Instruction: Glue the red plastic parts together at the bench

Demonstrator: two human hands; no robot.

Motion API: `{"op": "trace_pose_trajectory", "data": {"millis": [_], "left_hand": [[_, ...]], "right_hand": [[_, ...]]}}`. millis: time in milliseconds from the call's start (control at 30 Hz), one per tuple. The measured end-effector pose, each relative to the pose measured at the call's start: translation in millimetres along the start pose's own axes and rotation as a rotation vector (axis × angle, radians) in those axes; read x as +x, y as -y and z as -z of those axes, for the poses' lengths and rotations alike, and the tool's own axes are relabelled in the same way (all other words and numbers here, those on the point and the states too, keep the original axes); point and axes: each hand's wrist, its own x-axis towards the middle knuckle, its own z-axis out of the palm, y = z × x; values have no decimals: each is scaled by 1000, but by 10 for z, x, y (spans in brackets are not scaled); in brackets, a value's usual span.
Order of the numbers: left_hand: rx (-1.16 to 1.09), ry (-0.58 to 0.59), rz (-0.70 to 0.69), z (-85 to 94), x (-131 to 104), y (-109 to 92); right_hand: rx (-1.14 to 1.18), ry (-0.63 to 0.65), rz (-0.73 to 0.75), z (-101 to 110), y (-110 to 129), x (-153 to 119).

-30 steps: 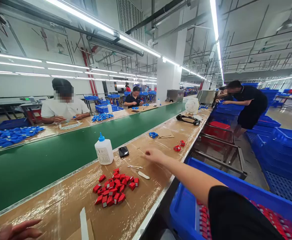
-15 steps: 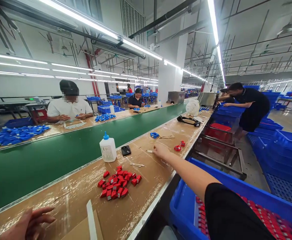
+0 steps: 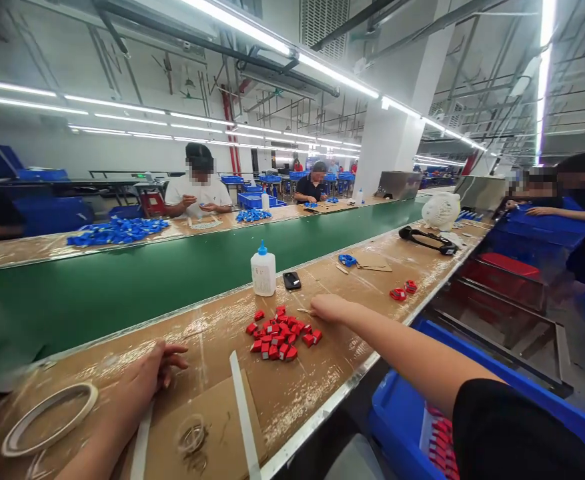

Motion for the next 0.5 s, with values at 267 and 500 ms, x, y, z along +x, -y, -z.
{"op": "trace_pose_trajectory", "data": {"millis": [267, 500], "left_hand": [[-40, 9, -88, 6, 3, 10], [-15, -7, -162, 107, -52, 55]], "right_hand": [[-136, -189, 160, 354, 929, 368], [-181, -110, 146, 333, 2043, 1086]]}}
